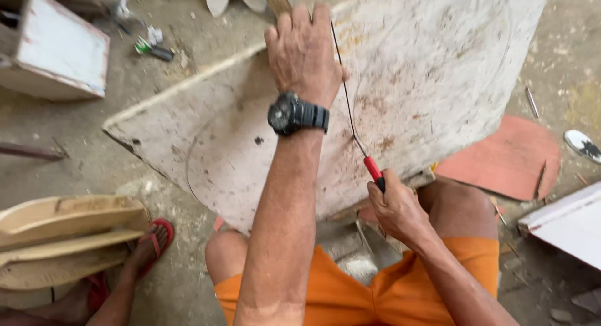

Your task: Sawing a circular shape out of a plywood board using a hand saw

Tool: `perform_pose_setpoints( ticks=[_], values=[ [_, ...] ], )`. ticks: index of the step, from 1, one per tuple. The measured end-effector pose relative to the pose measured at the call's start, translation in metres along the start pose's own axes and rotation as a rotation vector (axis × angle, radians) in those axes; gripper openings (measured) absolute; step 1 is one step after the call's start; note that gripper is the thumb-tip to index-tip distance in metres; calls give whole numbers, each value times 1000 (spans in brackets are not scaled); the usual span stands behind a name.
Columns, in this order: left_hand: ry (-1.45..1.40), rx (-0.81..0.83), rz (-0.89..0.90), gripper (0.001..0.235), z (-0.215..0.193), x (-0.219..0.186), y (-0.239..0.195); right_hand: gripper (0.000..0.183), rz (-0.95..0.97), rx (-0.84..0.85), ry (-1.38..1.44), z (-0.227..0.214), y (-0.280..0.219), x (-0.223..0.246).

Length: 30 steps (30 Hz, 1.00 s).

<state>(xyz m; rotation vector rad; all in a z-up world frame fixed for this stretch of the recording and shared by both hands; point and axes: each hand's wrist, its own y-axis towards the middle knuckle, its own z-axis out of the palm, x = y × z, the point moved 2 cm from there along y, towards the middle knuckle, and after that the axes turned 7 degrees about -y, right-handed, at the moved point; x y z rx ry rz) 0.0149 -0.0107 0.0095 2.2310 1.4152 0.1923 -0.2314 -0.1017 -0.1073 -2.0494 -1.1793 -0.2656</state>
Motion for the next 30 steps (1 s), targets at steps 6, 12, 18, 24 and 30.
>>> perform_pose_setpoints(
  ticks=[6, 12, 18, 24, 30],
  values=[
    [11, 50, 12, 110, 11, 6, 2, 38, 129, 20, -75, 33, -103, -118],
    [66, 93, -29, 112, 9, 2, 3, 29, 110, 55, 7, 27, -73, -99],
    [0, 42, 7, 110, 9, 3, 4, 29, -43, -38, 57, 22, 25, -15],
    [1, 30, 11, 107, 8, 5, 6, 26, 127, 75, 70, 1, -13, 10],
    [6, 123, -9, 112, 11, 6, 5, 28, 138, 51, -52, 37, -106, -120]
  ],
)
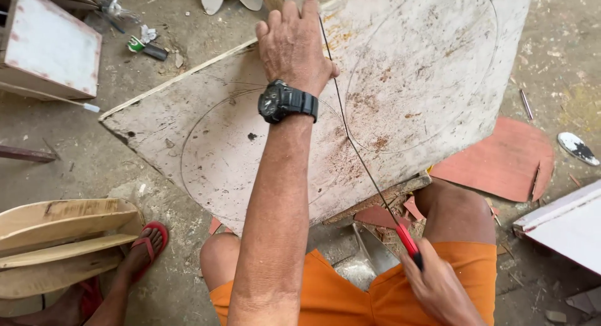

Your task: Sawing a circular shape out of a plywood board using a hand saw

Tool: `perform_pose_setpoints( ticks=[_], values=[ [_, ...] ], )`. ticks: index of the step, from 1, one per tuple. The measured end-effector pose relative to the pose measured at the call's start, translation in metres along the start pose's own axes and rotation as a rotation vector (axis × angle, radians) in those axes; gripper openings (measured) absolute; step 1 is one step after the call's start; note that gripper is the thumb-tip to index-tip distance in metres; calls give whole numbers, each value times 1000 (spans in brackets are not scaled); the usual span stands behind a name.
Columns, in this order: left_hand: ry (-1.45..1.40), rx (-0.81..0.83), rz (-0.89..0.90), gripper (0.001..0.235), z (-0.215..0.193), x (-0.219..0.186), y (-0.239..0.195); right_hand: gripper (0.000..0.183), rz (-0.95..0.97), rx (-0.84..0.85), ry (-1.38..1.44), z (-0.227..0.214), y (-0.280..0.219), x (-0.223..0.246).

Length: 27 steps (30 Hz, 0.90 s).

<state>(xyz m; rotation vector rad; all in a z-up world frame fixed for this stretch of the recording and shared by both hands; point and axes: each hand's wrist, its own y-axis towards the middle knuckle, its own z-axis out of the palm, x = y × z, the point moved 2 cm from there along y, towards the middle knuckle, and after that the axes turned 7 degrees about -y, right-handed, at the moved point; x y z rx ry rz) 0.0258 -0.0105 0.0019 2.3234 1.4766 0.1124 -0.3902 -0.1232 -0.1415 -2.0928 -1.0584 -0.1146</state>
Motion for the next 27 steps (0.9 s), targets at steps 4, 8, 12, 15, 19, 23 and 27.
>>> perform_pose_setpoints(
  ticks=[4, 8, 12, 15, 19, 23, 27],
  values=[
    [10, -91, 5, 114, 5, -1, 0, 31, 4, -16, 24, 13, 13, -31],
    [12, -79, -1, 114, 0, -3, -3, 24, -74, 12, 124, -18, 81, 86],
    [3, -56, -5, 119, 0, -3, -1, 24, -112, 23, 194, -42, 100, 135],
    [-24, -57, 14, 106, -2, 0, -2, 31, -224, -97, 96, -26, 118, 117],
    [6, -62, 6, 115, 1, 3, -3, 36, -51, -3, 35, -34, 48, 96],
    [-5, -63, -8, 111, 6, 2, 1, 26, -14, -11, 53, 4, 10, -11],
    [25, -98, 3, 115, 3, -1, -2, 30, 10, 50, 59, -7, 18, 8]
  ],
)
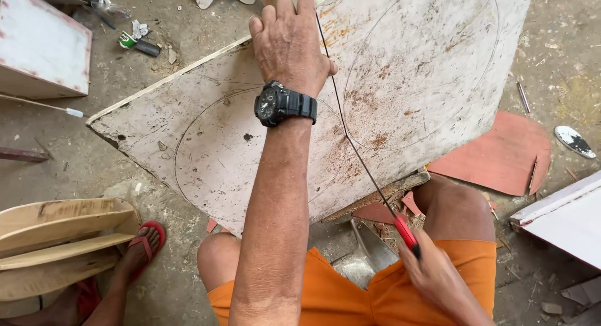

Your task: Sawing a circular shape out of a plywood board using a hand saw

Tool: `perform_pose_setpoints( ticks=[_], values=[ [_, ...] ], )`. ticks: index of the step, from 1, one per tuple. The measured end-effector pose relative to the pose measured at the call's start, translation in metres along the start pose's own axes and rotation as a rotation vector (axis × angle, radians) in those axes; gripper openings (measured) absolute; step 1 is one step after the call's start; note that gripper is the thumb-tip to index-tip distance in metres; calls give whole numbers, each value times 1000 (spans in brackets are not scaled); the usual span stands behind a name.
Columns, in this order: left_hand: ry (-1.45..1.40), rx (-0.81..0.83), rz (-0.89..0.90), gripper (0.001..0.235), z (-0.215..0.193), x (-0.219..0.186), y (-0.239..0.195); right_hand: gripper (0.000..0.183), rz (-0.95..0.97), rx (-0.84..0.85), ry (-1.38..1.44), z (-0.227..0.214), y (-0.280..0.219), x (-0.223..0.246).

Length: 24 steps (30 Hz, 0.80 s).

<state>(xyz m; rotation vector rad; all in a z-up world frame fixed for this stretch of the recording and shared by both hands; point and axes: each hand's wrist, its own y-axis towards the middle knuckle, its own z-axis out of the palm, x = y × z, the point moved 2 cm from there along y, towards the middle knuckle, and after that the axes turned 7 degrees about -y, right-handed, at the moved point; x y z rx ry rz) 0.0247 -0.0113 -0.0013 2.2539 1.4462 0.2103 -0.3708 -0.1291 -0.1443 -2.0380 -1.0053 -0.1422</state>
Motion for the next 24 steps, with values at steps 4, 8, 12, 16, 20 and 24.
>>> perform_pose_setpoints(
  ticks=[4, 8, 12, 16, 20, 24],
  values=[
    [7, 8, 1, 122, -2, -2, 0, 24, -131, -49, 112, -9, 80, 96],
    [-18, 40, 10, 111, -8, -2, 3, 22, -191, -84, 127, -17, 99, 121],
    [-57, 27, 34, 99, -2, 3, 1, 31, -43, -38, -17, -48, 58, 146],
    [-30, 4, 13, 106, -7, -1, 2, 39, -160, -130, -34, -14, 15, 46],
    [-15, 8, 21, 117, 4, 2, -2, 31, 37, -28, -83, 23, -14, -56],
    [44, 47, -13, 122, 0, -1, 1, 29, -34, -39, -2, -9, 26, 31]
  ],
)
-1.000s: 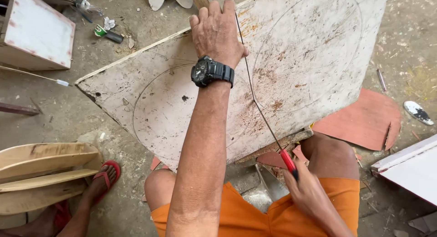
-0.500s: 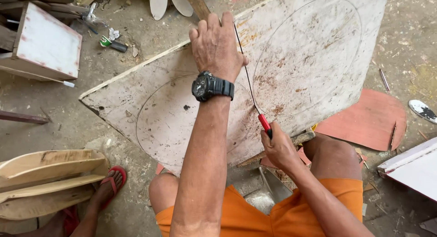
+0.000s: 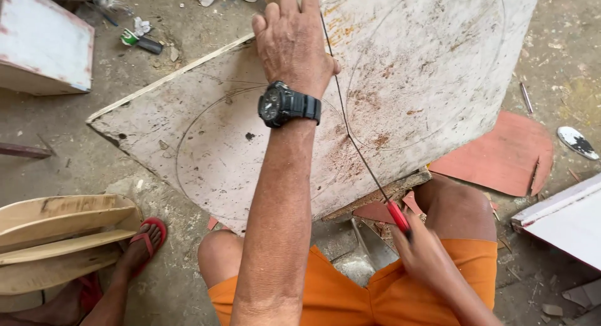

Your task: Sawing a circular shape out of a plywood board using a hand saw

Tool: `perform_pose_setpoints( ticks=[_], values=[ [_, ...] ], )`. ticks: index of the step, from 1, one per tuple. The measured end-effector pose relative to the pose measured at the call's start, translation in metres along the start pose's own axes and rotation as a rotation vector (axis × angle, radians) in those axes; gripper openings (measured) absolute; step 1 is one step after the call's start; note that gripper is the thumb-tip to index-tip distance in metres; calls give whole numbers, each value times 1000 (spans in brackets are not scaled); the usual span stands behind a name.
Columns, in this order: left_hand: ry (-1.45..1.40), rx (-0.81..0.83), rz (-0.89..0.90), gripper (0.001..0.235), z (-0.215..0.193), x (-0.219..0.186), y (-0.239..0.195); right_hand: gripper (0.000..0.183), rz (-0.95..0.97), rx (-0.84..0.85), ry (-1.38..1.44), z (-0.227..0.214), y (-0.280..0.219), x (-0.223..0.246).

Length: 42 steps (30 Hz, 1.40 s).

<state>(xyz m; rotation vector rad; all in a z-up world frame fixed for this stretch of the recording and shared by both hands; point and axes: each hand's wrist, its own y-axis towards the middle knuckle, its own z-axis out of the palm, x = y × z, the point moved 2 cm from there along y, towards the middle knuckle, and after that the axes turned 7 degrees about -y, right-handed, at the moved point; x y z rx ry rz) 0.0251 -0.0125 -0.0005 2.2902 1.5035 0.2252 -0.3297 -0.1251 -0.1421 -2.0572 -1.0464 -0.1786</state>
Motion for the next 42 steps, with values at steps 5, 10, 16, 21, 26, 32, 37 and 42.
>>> perform_pose_setpoints(
  ticks=[5, 10, 16, 21, 26, 32, 37, 42],
  values=[
    [-33, -44, 19, 112, -6, -3, 1, 20, -156, -20, 154, -17, 67, 94],
    [-80, 1, 25, 109, -4, 0, -5, 31, -140, -13, 6, -29, 59, 104],
    [-53, 2, 9, 107, -7, 1, -2, 37, -116, -39, 72, -29, 60, 111],
    [-43, -133, 17, 95, -16, -4, -11, 39, -150, -3, 342, -43, 47, 131],
    [-47, -164, 17, 101, -15, -3, -7, 36, -215, -78, 225, -28, 59, 109],
    [-95, -8, 5, 104, -12, 0, -1, 23, -665, -338, -207, 10, -20, -21],
    [-31, 73, 14, 110, 0, -3, 1, 29, -461, -265, 67, 12, -46, -46],
    [4, -52, 25, 109, -10, -4, -5, 38, -203, -98, 197, 1, 65, 74]
  ],
)
